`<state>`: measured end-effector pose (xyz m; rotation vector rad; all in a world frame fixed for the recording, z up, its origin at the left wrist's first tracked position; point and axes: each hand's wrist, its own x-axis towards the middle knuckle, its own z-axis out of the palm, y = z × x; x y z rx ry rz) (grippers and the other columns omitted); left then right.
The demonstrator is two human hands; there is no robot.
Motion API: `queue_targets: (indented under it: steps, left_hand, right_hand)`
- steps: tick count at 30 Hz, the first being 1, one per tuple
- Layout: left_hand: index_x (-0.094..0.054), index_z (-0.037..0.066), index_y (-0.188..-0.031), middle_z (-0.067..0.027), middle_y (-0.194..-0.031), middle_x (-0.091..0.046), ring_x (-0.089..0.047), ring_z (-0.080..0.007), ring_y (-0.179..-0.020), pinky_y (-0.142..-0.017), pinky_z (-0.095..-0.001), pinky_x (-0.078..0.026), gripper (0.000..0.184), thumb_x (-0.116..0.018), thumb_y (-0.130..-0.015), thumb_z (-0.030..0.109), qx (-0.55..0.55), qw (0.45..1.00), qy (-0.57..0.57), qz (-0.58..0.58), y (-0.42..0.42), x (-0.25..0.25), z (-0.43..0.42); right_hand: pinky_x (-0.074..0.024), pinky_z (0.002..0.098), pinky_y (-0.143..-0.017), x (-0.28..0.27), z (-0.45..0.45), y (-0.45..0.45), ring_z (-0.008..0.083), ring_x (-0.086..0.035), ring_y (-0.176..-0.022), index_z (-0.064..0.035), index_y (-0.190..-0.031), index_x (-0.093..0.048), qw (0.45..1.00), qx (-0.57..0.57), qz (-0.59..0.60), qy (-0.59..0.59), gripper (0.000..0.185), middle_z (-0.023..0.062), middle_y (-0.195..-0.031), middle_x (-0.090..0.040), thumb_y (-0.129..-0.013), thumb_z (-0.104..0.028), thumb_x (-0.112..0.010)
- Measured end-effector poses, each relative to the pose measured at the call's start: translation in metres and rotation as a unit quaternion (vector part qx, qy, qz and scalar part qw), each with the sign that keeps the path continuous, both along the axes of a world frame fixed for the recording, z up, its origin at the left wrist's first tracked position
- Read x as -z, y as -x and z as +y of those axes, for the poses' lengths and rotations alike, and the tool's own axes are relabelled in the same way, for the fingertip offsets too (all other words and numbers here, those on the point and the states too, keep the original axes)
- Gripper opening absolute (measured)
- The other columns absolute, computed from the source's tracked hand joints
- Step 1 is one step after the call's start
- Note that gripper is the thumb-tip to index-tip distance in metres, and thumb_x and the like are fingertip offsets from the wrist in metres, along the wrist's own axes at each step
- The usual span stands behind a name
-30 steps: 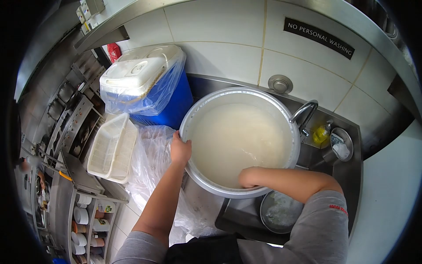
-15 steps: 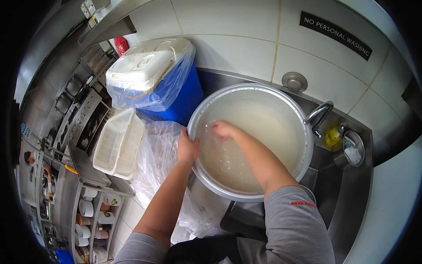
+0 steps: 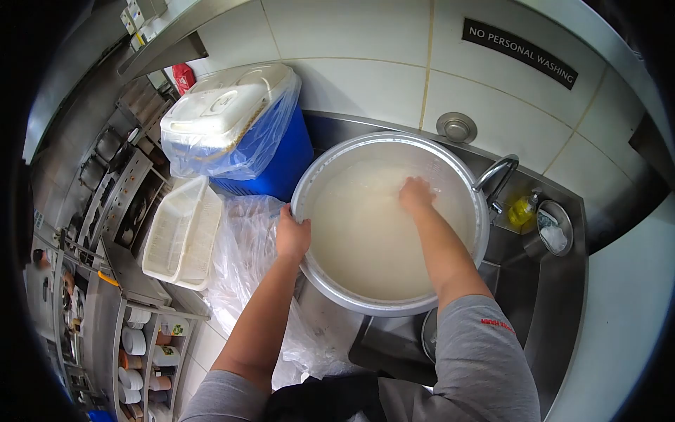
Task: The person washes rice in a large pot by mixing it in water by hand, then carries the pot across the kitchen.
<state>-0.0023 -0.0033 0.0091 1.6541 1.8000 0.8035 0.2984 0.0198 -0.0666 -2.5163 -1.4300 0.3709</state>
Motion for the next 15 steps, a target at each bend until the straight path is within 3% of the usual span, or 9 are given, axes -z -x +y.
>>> queue_targets:
  steps: [2,4,6,8,10,12,13,15]
  left_hand:
    - [-0.042,0.002,-0.128,-0.0237,-0.114,-0.06,-0.059,-0.0374,-0.105,-0.09,-0.042,-0.046,0.055,-0.062,-0.078,0.012,0.006,1.0,-0.007,0.003,0.002,0.006,0.005]
    - [-0.042,0.002,-0.128,-0.0237,-0.114,-0.06,-0.059,-0.0373,-0.105,-0.09,-0.0421,-0.046,0.055,-0.063,-0.078,0.013,0.015,1.0,-0.014,0.005,0.004,0.006,0.008]
    - [-0.043,0.003,-0.127,-0.0233,-0.113,-0.061,-0.06,-0.0372,-0.104,-0.089,-0.0423,-0.046,0.054,-0.063,-0.078,0.014,0.009,1.0,0.006,0.012,0.005,0.0,0.013]
    - [-0.04,0.004,-0.13,-0.0232,-0.111,-0.062,-0.06,-0.0378,-0.103,-0.089,-0.043,-0.047,0.057,-0.062,-0.078,0.015,0.02,1.0,0.002,0.024,0.008,0.0,0.019]
    - [-0.038,0.005,-0.132,-0.0232,-0.11,-0.062,-0.06,-0.0384,-0.101,-0.088,-0.0437,-0.047,0.059,-0.06,-0.078,0.016,0.027,0.999,0.0,0.036,0.01,0.002,0.025]
    - [-0.039,0.006,-0.132,-0.0226,-0.11,-0.062,-0.061,-0.038,-0.101,-0.087,-0.0443,-0.047,0.058,-0.061,-0.078,0.016,0.028,0.999,-0.015,0.042,0.012,0.004,0.029]
    - [-0.039,0.006,-0.132,-0.0226,-0.11,-0.062,-0.061,-0.038,-0.101,-0.087,-0.0443,-0.047,0.058,-0.061,-0.078,0.016,0.03,0.999,-0.014,0.04,0.012,0.003,0.03]
    - [-0.039,0.006,-0.131,-0.0226,-0.111,-0.062,-0.061,-0.0379,-0.101,-0.087,-0.0449,-0.047,0.058,-0.061,-0.079,0.017,0.033,0.999,0.006,0.039,0.013,-0.003,0.028]
  right_hand:
    - [-0.0396,0.0561,-0.095,0.001,-0.007,0.024,0.0379,-0.043,-0.123,-0.0062,-0.125,-0.051,0.999,0.01,-0.006,0.051,0.04,0.016,-0.136,-0.043,-0.088,-0.019,-0.05]
    - [-0.0297,0.0607,-0.102,0.026,0.005,0.043,0.0423,-0.031,-0.132,-0.0044,-0.136,-0.04,0.996,0.014,0.008,0.089,0.051,0.0146,-0.148,-0.029,-0.089,-0.023,-0.05]
    - [-0.0255,0.065,-0.103,0.018,-0.003,0.078,0.0462,-0.026,-0.133,-0.0013,-0.139,-0.035,0.99,-0.06,-0.049,0.119,0.055,0.0179,-0.149,-0.025,-0.09,-0.023,-0.047]
    - [-0.026,0.066,-0.102,0.015,-0.012,0.103,0.0459,-0.028,-0.132,-0.0015,-0.136,-0.04,0.982,-0.149,-0.051,0.1,0.053,0.0189,-0.15,-0.023,-0.089,-0.023,-0.049]
    - [-0.028,0.0664,-0.1,-0.006,-0.034,0.131,0.0468,-0.03,-0.131,-0.0024,-0.133,-0.044,0.964,-0.25,-0.049,0.074,0.051,0.0187,-0.149,-0.025,-0.086,-0.023,-0.051]
    - [-0.0307,0.0602,-0.102,-0.002,-0.046,0.148,0.0453,-0.034,-0.129,-0.0041,-0.132,-0.045,0.886,-0.412,-0.16,0.139,0.051,0.0192,-0.145,-0.031,-0.086,-0.023,-0.052]
    - [-0.0307,0.0602,-0.102,-0.001,-0.054,0.151,0.0453,-0.034,-0.129,-0.0041,-0.132,-0.045,0.887,-0.411,-0.16,0.141,0.051,0.0192,-0.145,-0.031,-0.086,-0.023,-0.052]
    - [-0.0366,0.0519,-0.101,-0.004,-0.069,0.154,0.0378,-0.039,-0.128,-0.0049,-0.129,-0.048,0.819,-0.548,-0.094,0.141,0.05,0.0154,-0.14,-0.04,-0.085,-0.027,-0.054]
